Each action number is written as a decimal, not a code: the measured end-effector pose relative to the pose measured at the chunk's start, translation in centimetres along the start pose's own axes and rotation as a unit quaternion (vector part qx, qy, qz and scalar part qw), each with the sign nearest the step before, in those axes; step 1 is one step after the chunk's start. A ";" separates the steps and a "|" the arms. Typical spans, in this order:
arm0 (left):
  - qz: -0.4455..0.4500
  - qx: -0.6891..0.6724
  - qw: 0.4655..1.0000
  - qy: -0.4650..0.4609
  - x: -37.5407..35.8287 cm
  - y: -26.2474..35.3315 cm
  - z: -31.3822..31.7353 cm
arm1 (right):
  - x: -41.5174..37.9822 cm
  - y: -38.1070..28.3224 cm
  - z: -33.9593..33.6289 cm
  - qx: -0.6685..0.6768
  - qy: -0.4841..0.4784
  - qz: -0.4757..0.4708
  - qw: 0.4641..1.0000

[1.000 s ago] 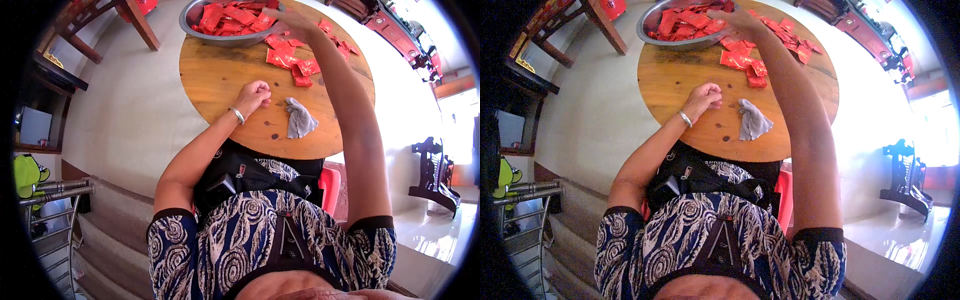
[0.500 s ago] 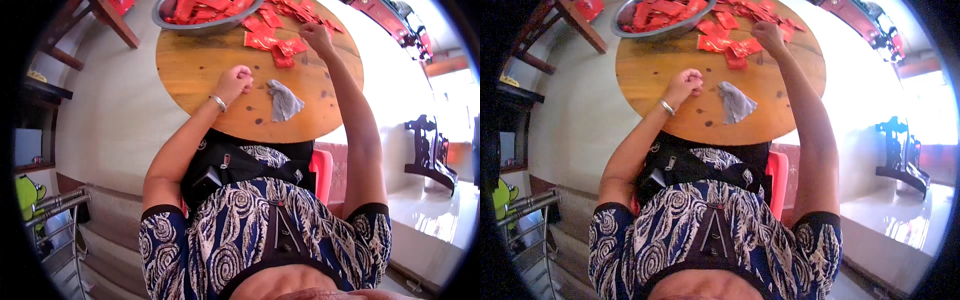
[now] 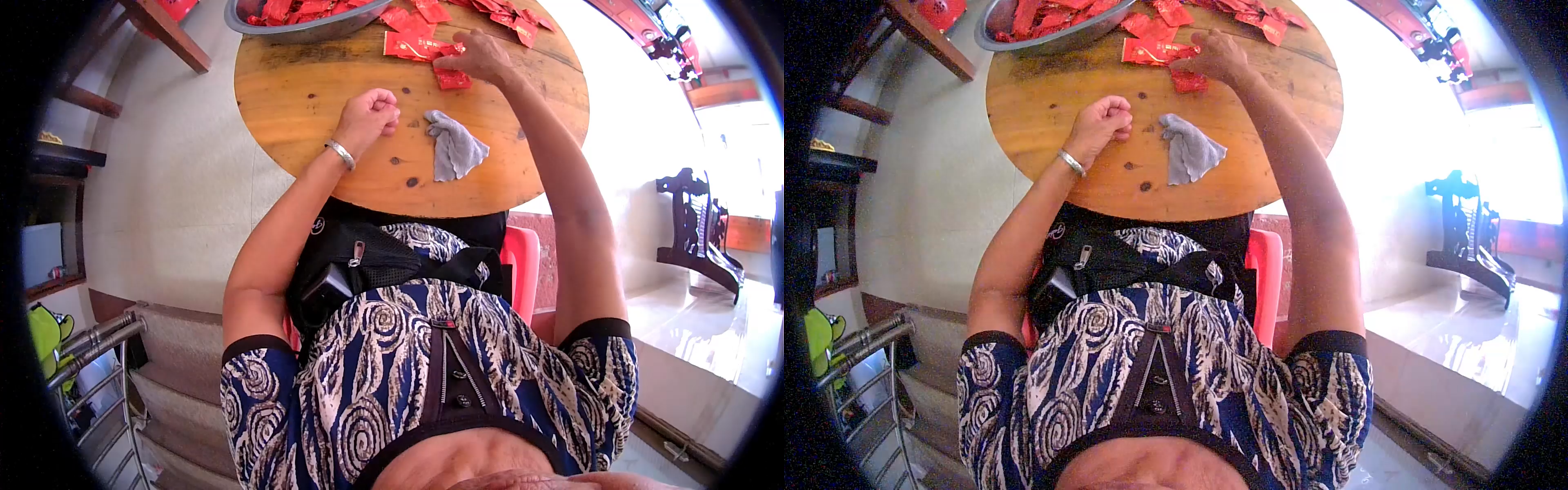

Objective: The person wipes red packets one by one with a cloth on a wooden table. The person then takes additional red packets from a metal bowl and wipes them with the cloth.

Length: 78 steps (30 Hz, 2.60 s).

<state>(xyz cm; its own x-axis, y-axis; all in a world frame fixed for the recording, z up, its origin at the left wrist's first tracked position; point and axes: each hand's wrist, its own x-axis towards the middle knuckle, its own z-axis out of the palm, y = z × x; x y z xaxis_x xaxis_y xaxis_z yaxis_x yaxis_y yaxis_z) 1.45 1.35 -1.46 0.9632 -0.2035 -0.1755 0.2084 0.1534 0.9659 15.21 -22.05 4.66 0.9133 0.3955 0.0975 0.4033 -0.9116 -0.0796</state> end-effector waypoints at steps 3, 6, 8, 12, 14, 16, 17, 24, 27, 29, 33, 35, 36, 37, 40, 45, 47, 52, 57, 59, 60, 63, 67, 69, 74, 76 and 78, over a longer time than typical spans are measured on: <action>0.002 0.019 1.000 0.010 -0.3 0.3 0.1 | -0.1 -0.7 -0.2 0.009 -0.026 0.032 0.999; -0.003 0.018 1.000 0.010 -0.2 0.3 0.1 | 0.5 -0.4 0.3 0.067 -0.020 0.069 0.995; -0.003 0.018 1.000 0.009 -0.1 0.1 0.0 | 0.7 0.3 0.3 0.095 -0.009 0.083 0.992; 0.009 0.008 1.000 0.012 -0.4 0.6 0.2 | 0.2 0.0 -1.7 0.035 0.105 0.095 0.989; 0.028 -0.027 0.999 0.004 -0.3 0.7 0.4 | -0.2 -0.4 -1.5 0.016 0.286 -0.018 0.958; 0.046 -0.062 0.997 -0.006 -0.5 1.4 0.8 | -2.0 -3.6 -2.9 0.011 0.291 -0.051 0.955; 0.047 -0.122 0.991 -0.036 -0.7 2.3 1.0 | -3.0 -5.4 -3.2 0.007 0.298 -0.084 0.951; 0.074 -0.285 0.954 -0.066 -2.3 4.1 2.6 | -8.1 -13.7 -1.1 0.119 0.247 -0.151 0.950; 0.044 -0.234 0.971 -0.027 -2.3 3.6 2.0 | -8.4 -12.7 -1.5 0.258 0.203 -0.167 0.930; 0.036 -0.248 0.968 -0.037 -1.6 2.3 0.9 | -9.2 -12.0 -2.1 0.284 0.167 -0.155 0.931; 0.004 -0.188 0.982 0.028 -1.4 2.4 0.7 | -11.2 -9.0 -2.7 0.217 0.150 -0.150 0.953; -0.006 -0.176 0.983 0.046 -0.9 2.0 0.2 | -12.7 -7.8 -3.0 0.224 0.099 -0.128 0.961; -0.016 -0.163 0.985 0.061 -0.8 2.0 0.1 | -13.4 -7.5 -3.0 0.226 0.049 -0.105 0.967; -0.018 -0.164 0.984 0.063 -0.7 2.0 0.0 | -13.9 -7.3 -2.8 0.227 0.046 -0.105 0.967; -0.032 -0.113 0.987 0.107 -0.6 2.0 -0.2 | -15.3 -7.2 -1.6 0.198 0.052 -0.091 0.975; -0.025 0.001 0.992 0.120 -1.2 2.4 -0.1 | -15.6 -7.1 -0.3 0.209 0.040 -0.091 0.973; -0.025 0.016 0.993 0.116 -1.2 2.2 -0.2 | -15.4 -6.4 -0.3 0.217 0.021 -0.086 0.972; -0.017 0.022 0.993 0.113 -1.1 1.6 -0.1 | -15.7 -6.2 -1.1 0.427 -0.017 0.057 0.902; -0.058 -0.006 0.997 0.040 -2.0 1.4 3.0 | -14.7 -8.5 -0.9 0.411 0.155 0.027 0.898; -0.059 0.002 0.998 0.026 -2.1 0.9 3.8 | -14.4 -9.9 -0.7 0.346 0.211 -0.024 0.914; -0.063 0.031 0.997 0.028 -2.1 0.7 4.0 | -14.1 -10.1 -0.2 0.303 0.228 -0.065 0.923; -0.072 0.086 0.993 0.030 -2.0 0.5 4.1 | -13.5 -9.9 2.7 0.207 0.196 -0.135 0.949; -0.079 0.154 0.985 0.009 -2.0 1.3 3.6 | -13.7 -9.9 2.8 0.227 0.194 -0.122 0.947; -0.082 0.152 0.985 0.002 -1.9 1.4 3.3 | -13.9 -9.7 2.7 0.233 0.190 -0.118 0.946; -0.099 0.164 0.981 -0.019 -2.0 2.1 3.1 | -14.1 -9.2 2.9 0.229 0.167 -0.083 0.955; -0.102 0.167 0.981 -0.014 -1.8 1.8 3.2 | -14.3 -9.0 3.2 0.212 0.189 -0.067 0.957; -0.106 0.136 0.985 -0.010 -1.7 1.4 3.1 | -14.5 -8.7 3.3 0.190 0.187 -0.065 0.962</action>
<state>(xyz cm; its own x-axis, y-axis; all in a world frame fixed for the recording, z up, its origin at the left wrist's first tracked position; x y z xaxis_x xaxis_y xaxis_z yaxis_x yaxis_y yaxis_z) -0.42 -1.08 0.74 0.8992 -0.2219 -0.3771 0.3482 -0.1591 0.9238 -1.34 -19.47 0.69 0.7977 0.3708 0.4756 0.5695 -0.7228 -0.3915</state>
